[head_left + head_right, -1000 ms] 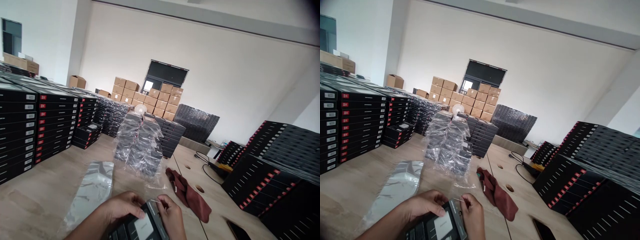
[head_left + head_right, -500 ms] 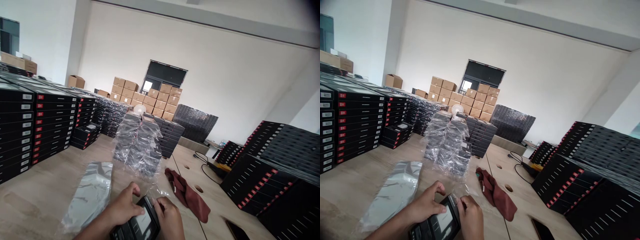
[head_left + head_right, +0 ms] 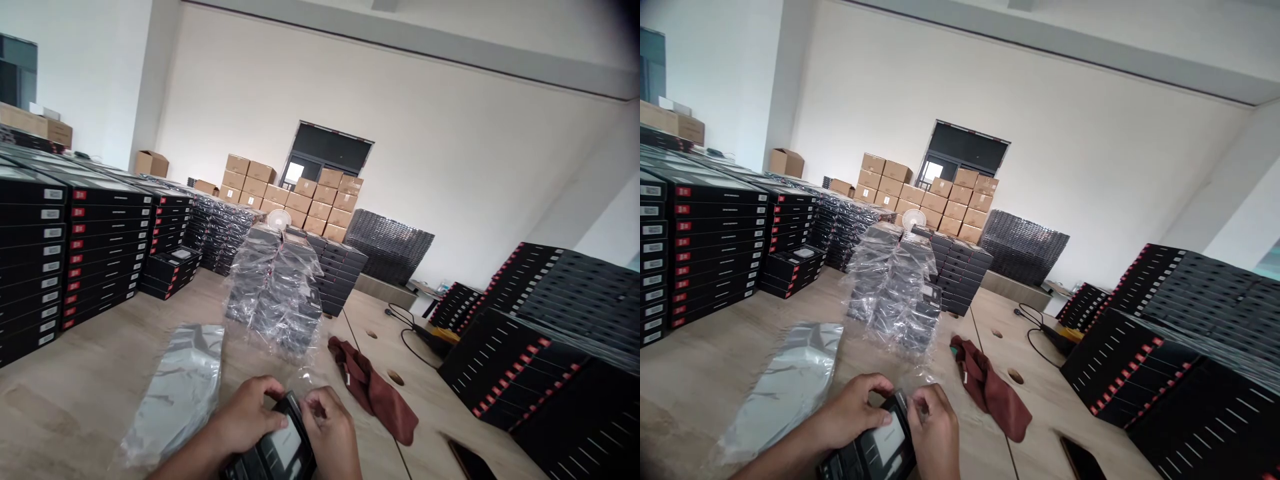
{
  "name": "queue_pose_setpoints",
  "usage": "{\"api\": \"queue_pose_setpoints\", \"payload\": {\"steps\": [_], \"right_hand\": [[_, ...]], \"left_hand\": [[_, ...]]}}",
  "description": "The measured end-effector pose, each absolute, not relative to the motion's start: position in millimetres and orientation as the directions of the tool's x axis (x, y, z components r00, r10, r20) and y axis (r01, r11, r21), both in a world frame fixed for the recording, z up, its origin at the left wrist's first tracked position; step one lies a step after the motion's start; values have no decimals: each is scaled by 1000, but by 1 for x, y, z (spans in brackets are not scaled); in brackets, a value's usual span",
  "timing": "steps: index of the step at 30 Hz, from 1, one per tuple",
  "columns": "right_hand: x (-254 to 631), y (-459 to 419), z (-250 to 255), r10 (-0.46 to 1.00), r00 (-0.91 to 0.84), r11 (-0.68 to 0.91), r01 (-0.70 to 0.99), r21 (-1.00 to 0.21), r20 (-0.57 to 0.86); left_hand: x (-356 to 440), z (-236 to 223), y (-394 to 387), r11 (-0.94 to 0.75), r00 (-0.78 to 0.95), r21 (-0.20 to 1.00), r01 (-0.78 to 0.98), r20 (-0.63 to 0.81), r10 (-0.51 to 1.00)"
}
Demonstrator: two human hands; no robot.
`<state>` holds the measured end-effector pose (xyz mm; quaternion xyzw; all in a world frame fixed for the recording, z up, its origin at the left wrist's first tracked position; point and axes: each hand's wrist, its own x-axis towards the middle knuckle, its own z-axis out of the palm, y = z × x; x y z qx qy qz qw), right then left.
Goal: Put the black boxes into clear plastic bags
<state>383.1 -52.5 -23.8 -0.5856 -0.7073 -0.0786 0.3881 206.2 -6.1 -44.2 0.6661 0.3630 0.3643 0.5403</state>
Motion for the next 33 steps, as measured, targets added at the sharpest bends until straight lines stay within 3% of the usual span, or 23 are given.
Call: {"api": "queue_pose_setpoints", "payload": {"steps": [3,6,8,12,14,20,28,33], "right_hand": [[390,-52,-21,741,44,211,932,-294,670],[400,-53,-21,780,196,5,948,-319,595],[405,-52,-24,827,264,-48,913,-405,497],[411,-48,-31,890,284,42,730,-683,358],[410,-46,-32,894,289,52,693,-719,344],[404,-48,-26,835,234,74,848,-524,497],[399,-51,-24,878,128,81,909,-409,460],[398,-50,-27,836,149,84,917,-391,528]], "left_hand": [[206,-49,-4,-117,436,982,147,42,899],[206,-52,-3,-92,399,985,145,27,917],[205,-52,-2,-82,371,990,117,33,928],[205,-48,-1,-7,331,997,72,-17,943],[205,-46,0,12,329,999,34,-23,944],[206,-41,2,26,326,999,-44,-10,945],[206,-35,1,-20,312,995,-97,50,949],[207,-39,3,-27,300,996,-86,52,953]]}}
